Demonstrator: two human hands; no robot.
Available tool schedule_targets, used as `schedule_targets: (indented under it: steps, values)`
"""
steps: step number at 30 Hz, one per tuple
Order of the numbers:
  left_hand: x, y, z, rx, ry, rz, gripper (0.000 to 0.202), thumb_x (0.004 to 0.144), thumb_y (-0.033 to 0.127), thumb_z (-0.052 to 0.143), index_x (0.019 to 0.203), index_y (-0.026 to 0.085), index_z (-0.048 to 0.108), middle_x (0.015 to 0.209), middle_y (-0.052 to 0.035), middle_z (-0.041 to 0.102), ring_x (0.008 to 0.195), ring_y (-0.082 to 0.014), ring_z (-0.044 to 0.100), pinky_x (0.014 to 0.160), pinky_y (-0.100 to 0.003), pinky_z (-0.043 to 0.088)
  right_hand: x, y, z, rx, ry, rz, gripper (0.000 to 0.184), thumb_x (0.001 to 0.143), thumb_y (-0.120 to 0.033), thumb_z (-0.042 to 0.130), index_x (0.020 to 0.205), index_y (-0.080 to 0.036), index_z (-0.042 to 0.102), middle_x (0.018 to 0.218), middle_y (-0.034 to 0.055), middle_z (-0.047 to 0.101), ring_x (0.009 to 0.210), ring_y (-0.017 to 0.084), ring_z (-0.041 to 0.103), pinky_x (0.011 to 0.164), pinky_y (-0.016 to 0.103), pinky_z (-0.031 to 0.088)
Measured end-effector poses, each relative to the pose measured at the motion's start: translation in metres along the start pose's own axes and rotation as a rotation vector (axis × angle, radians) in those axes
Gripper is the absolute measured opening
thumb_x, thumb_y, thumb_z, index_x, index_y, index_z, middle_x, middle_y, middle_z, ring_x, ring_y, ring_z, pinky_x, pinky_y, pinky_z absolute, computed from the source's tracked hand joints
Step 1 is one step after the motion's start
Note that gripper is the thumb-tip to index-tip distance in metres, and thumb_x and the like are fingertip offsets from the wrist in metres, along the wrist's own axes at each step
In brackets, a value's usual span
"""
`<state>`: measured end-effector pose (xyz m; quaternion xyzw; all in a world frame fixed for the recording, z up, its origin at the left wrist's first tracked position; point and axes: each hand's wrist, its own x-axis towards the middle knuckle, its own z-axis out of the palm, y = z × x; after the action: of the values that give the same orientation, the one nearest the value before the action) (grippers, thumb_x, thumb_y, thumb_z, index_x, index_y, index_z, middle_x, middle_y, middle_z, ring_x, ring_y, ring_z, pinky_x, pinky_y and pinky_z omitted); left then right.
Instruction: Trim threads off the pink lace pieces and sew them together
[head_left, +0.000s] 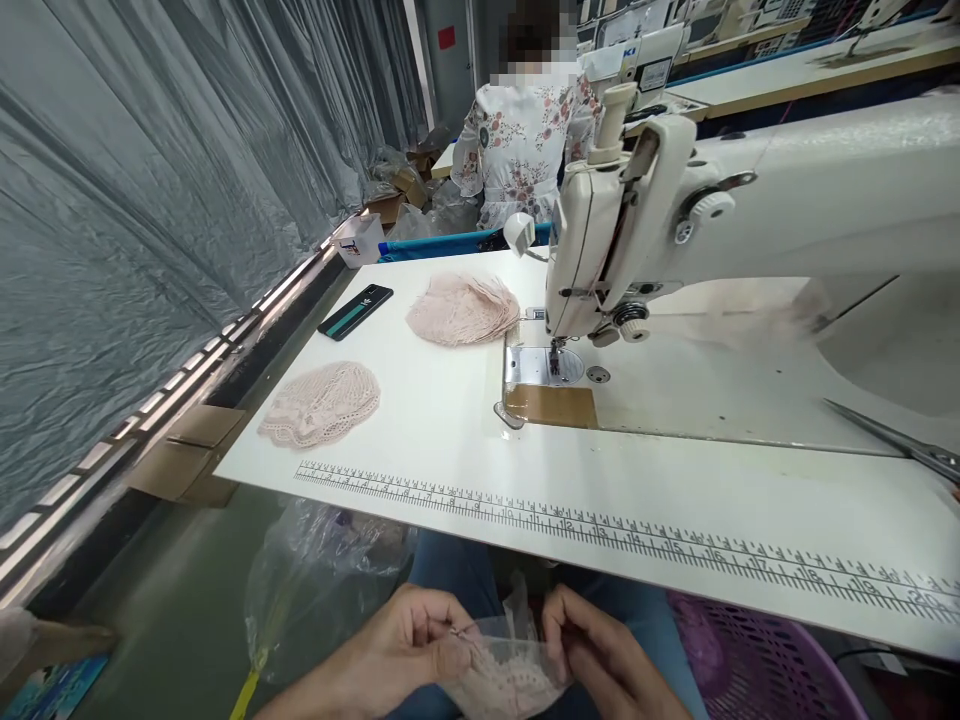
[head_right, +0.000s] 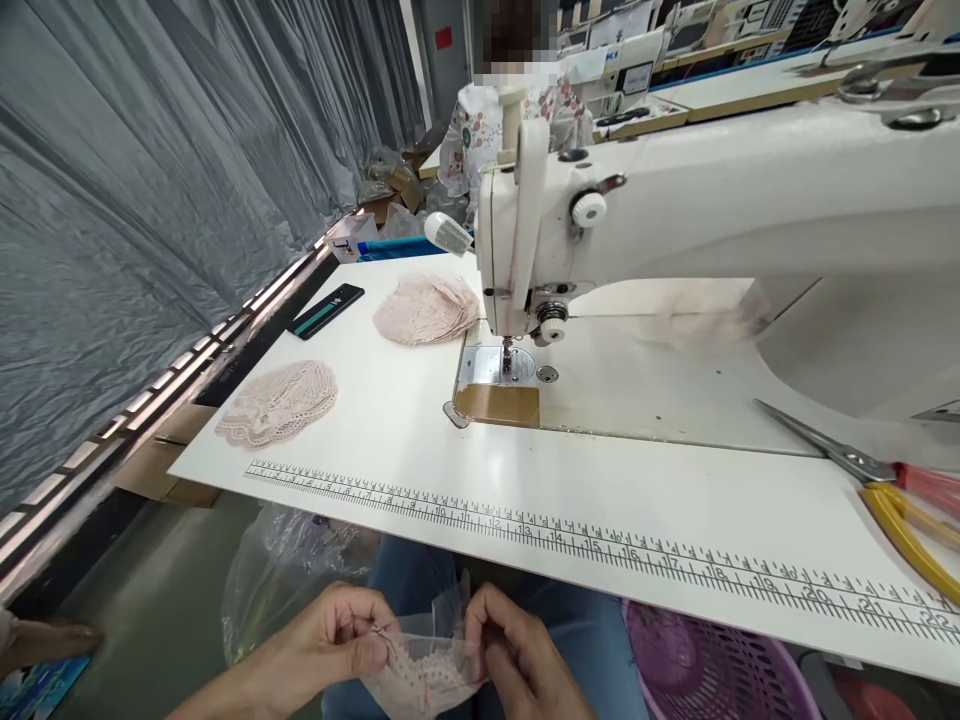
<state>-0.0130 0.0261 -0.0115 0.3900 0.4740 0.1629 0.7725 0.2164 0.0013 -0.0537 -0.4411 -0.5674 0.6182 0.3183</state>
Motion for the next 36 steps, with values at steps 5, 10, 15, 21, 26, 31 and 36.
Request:
schedule_targets:
  steps: [5,10,15,21,26,31,36]
  values:
    - [-0.001,0.001,-0.004,0.082,-0.052,0.042,0.042,0.071,0.052,0.074,0.077,0.01,0.07,0.06,-0.0021,0.057,0.055,-0.0077,0.047,0.057,-0.018,0.039,-0.007,-0.019,-0.016,0.017,-0.161,-0.06,0.023,0.09,-0.025,0.047,0.112,-0.026,0.054,0.116,0.0071,0.055,0.103,0.022,0.053,0.086,0.033,0.043]
    - [-0.002,0.01,-0.004,0.21,-0.083,0.057,0.048,0.072,0.057,0.071,0.073,0.009,0.067,0.056,-0.0001,0.051,0.051,-0.0064,0.039,0.05,-0.017,0.031,0.016,-0.03,-0.015,-0.183,-0.411,-0.122,0.066,0.064,-0.041,0.078,0.123,-0.023,0.054,0.115,0.0069,0.058,0.108,0.026,0.05,0.096,0.039,0.036]
    - [-0.005,0.011,-0.005,0.311,-0.001,0.097,0.053,0.072,0.062,0.067,0.067,0.009,0.06,0.053,0.0031,0.04,0.051,-0.0059,0.03,0.048,-0.017,0.022,0.024,-0.016,-0.007,-0.183,-0.345,0.03,0.042,0.061,-0.053,0.075,0.059,-0.019,0.052,0.058,-0.0066,0.043,0.058,0.011,0.04,0.05,0.021,0.027]
    - [0.0,0.005,-0.004,0.291,0.029,0.096,0.054,0.073,0.063,0.066,0.065,0.01,0.06,0.053,0.0039,0.038,0.052,-0.0065,0.028,0.049,-0.018,0.023,0.014,-0.013,-0.01,0.03,-0.341,-0.07,0.038,0.075,-0.042,0.071,0.054,-0.017,0.05,0.064,-0.0056,0.043,0.061,0.01,0.042,0.052,0.022,0.026]
    - [-0.003,0.004,-0.002,0.263,-0.036,0.004,0.044,0.061,0.048,0.082,0.081,0.011,0.069,0.065,-0.0003,0.057,0.061,-0.0099,0.045,0.06,-0.019,0.037,0.015,-0.014,-0.017,0.049,-0.358,-0.036,0.037,0.078,-0.049,0.067,0.061,-0.017,0.063,0.068,-0.0034,0.048,0.064,0.012,0.046,0.055,0.022,0.032]
    - [-0.003,0.002,0.002,0.401,0.076,0.054,0.033,0.063,0.042,0.08,0.066,0.01,0.071,0.056,0.0016,0.053,0.058,-0.0098,0.044,0.056,-0.017,0.035,0.011,-0.012,-0.021,-0.036,-0.361,0.004,0.025,0.08,-0.041,0.065,0.069,-0.019,0.068,0.072,-0.0018,0.054,0.069,0.014,0.052,0.061,0.024,0.039]
    - [-0.002,0.002,0.001,0.497,0.089,0.073,0.036,0.062,0.046,0.08,0.066,0.011,0.074,0.053,0.0026,0.051,0.055,-0.0085,0.038,0.053,-0.016,0.032,0.006,-0.003,-0.013,-0.119,-0.258,-0.011,0.02,0.078,-0.04,0.069,0.074,-0.021,0.066,0.079,0.0005,0.062,0.077,0.018,0.059,0.07,0.028,0.044]
